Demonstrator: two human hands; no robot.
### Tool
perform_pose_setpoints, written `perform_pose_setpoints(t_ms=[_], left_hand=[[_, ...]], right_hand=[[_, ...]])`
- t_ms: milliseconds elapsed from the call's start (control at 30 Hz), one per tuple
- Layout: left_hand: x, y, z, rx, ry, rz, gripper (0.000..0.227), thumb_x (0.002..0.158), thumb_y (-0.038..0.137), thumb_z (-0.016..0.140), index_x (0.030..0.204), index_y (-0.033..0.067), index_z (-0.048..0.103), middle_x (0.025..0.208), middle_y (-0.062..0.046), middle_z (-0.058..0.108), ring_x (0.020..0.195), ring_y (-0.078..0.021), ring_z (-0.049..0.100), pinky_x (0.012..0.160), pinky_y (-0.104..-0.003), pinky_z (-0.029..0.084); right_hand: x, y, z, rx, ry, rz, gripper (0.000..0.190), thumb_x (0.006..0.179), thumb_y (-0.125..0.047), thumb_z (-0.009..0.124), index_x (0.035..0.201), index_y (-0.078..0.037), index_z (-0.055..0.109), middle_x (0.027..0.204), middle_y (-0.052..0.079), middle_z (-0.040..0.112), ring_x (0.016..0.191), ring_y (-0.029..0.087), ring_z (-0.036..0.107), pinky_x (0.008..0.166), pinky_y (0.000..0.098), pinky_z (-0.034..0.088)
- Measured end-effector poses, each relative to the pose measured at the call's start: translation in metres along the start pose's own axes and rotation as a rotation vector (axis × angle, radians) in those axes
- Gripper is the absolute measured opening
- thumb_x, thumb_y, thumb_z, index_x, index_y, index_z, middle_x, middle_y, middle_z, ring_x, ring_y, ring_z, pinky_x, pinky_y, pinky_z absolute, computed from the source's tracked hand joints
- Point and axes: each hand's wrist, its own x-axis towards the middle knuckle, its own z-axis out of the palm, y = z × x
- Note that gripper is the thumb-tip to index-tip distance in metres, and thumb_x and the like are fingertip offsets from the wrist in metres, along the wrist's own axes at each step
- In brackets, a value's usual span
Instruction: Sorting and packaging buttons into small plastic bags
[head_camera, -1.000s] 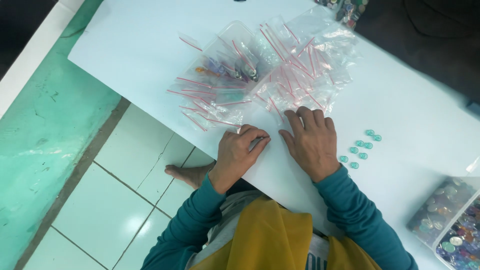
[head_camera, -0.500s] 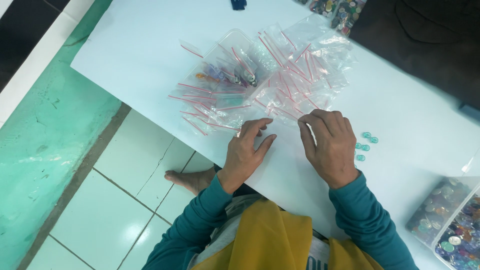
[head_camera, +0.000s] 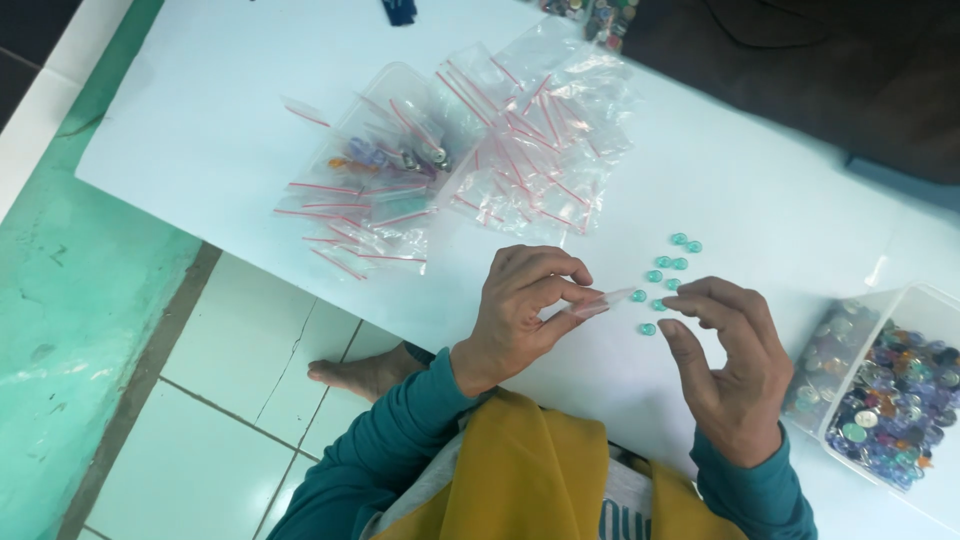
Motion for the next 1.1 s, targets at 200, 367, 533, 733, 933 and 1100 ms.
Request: perform_pose_setpoints(t_ms=[200,367,533,733,933,1100], left_hand=[[0.006,0.009,0.025,0.08,-0.054,0.129,0.013,0.093,0.017,0.081,0.093,0.0165,0.068,0.103,0.003,0.065,0.098,-0.0194,0.065,0.09,-0.038,0.038],[0.009,0.017,0.039,0.129,-0.055,0.222,0.017,0.092,0.011,0.08,0.088,0.0115,0.064,0.103,0.0,0.064,0.095,-0.0208,0.065,0.084,-0.039,0.039],[0.006,0.02,0.05,0.197,-0.045,0.296,0.024,0.095,0.004,0.072,0.082,0.0088,0.053,0.101,-0.003,0.065,0.094,-0.0223,0.065,0.082,-0.039,0.041],[0.004,0.023,0.05,0.1,-0.187,0.179,0.024,0.099,0.032,0.071,0.098,0.01,0.062,0.122,-0.004,0.063,0.114,-0.0239,0.064,0.096,-0.041,0.04],[0.015,0.029,0.035,0.166,-0.436,0.177,0.067,0.098,0.048,0.072,0.148,0.012,0.046,0.141,-0.005,0.06,0.134,-0.0248,0.056,0.119,-0.049,0.034],[0.019,0.035,0.041,0.367,-0.256,0.308,0.051,0.103,0.05,0.069,0.14,0.0176,0.055,0.136,-0.002,0.065,0.128,-0.0244,0.062,0.115,-0.051,0.039]], right_hand=[[-0.019,-0.003,-0.009,-0.039,-0.002,-0.049,0.019,0.095,-0.011,0.075,0.11,0.001,0.07,0.111,0.018,0.063,0.101,0.029,0.063,0.09,0.0378,0.055],[-0.029,0.008,-0.009,-0.126,-0.028,-0.064,0.032,0.093,-0.029,0.076,0.112,-0.003,0.072,0.114,0.017,0.061,0.099,0.029,0.059,0.085,0.0381,0.053],[-0.034,0.013,-0.006,-0.276,-0.016,-0.043,0.032,0.093,-0.035,0.079,0.109,-0.008,0.073,0.114,0.012,0.062,0.091,0.026,0.055,0.082,0.04,0.05],[-0.038,0.01,-0.013,0.03,0.003,0.122,0.02,0.085,-0.014,0.086,0.101,-0.008,0.075,0.107,0.009,0.062,0.102,0.021,0.06,0.092,0.0309,0.053],[-0.036,0.011,-0.015,0.021,-0.064,0.067,0.014,0.088,-0.016,0.082,0.096,-0.008,0.073,0.103,0.008,0.066,0.093,0.023,0.057,0.088,0.0346,0.046],[-0.034,0.007,-0.019,-0.018,0.004,0.146,0.013,0.09,-0.015,0.081,0.091,-0.005,0.072,0.098,0.009,0.065,0.092,0.023,0.057,0.087,0.0335,0.047]])
